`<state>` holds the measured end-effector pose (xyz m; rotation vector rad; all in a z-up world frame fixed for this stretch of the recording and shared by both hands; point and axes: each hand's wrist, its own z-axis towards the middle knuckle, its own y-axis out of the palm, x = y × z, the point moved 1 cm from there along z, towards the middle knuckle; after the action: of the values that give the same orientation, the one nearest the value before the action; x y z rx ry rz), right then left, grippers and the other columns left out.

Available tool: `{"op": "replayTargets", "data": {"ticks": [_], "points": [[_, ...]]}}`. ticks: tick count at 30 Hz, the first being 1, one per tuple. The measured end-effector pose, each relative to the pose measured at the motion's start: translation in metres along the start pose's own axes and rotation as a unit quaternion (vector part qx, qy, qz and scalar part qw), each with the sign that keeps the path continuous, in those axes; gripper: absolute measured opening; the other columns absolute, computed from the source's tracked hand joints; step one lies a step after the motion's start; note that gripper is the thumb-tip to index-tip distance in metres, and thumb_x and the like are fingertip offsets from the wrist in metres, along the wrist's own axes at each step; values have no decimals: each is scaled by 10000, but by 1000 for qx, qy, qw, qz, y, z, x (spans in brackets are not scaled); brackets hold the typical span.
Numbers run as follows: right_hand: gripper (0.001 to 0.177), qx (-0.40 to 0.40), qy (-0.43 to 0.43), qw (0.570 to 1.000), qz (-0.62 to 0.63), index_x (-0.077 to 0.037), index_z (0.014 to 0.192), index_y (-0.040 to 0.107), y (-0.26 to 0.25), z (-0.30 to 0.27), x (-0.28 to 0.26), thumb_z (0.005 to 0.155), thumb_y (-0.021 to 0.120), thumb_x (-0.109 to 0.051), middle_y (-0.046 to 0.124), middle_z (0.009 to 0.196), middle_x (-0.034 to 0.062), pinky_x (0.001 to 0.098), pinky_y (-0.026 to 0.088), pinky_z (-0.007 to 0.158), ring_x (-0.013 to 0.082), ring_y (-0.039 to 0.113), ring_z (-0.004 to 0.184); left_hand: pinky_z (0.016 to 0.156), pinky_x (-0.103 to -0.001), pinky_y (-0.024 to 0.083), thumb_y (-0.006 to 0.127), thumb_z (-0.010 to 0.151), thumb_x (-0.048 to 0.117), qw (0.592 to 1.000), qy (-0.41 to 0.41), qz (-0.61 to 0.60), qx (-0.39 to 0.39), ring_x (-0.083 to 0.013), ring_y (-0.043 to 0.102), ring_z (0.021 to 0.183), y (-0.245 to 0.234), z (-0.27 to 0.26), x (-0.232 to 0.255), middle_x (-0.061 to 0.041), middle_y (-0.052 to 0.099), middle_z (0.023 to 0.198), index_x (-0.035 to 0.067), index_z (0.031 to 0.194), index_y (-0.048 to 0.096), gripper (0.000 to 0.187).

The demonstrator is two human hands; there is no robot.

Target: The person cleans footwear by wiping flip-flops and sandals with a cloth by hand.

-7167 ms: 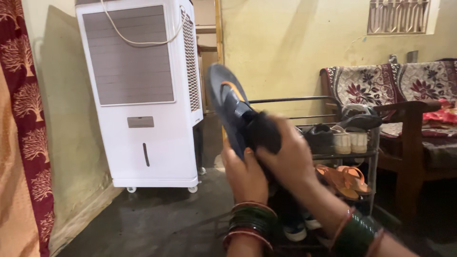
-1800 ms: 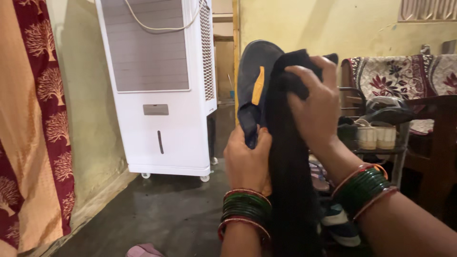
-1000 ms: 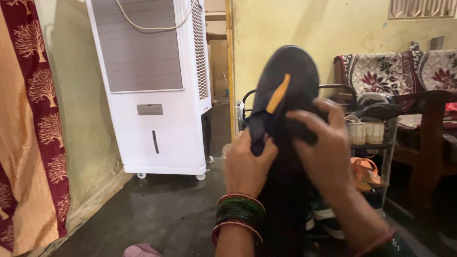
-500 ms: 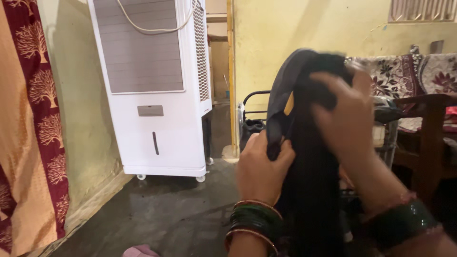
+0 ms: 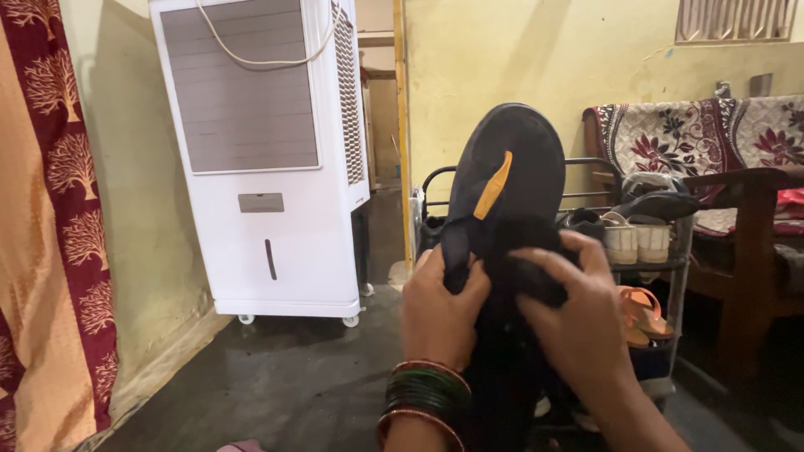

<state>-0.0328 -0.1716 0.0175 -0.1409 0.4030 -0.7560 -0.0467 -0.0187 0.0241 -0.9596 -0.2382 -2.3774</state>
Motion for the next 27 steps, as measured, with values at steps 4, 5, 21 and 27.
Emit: {"op": "replayTargets", "data": {"ticks": [4,5,21,27], "points": [[499,124,-102,987,-24,-139,1199,769,-6,37,4,725,757,16,586,1318,205,459,484,1103,397,578,1308,715,-416,535,743,790,315,996,-2,84,-41,-318,708,836,-2,0,5,-96,717,912,107,914,732,243],[455,137,-104,985,-20,-127,1198,764,-10,49,5,767,755,18,575,1322,203,449,494,1113,389,576,1314,715,-416,535,743,790,315,995,-3,85,-42,-318,708,836,-3,-1,6,-96,717,912,107,914,732,243],[588,36,-52,995,-81,-139,1213,740,-12,25,29,632,825,-115,545,1370,258,475,496,1026,452,590,1221,730,-420,548,765,791,334,998,-1,49,-36,-328,715,855,13,-13,9,-72,734,959,123,930,736,254],[548,-68,27,997,-22,-172,1133,765,-16,-7,16,591,827,-115,568,1330,215,434,525,914,388,628,1142,747,-408,551,741,791,321,1000,-18,13,-17,-297,727,875,14,-10,5,-76,730,940,114,938,735,254]]}}
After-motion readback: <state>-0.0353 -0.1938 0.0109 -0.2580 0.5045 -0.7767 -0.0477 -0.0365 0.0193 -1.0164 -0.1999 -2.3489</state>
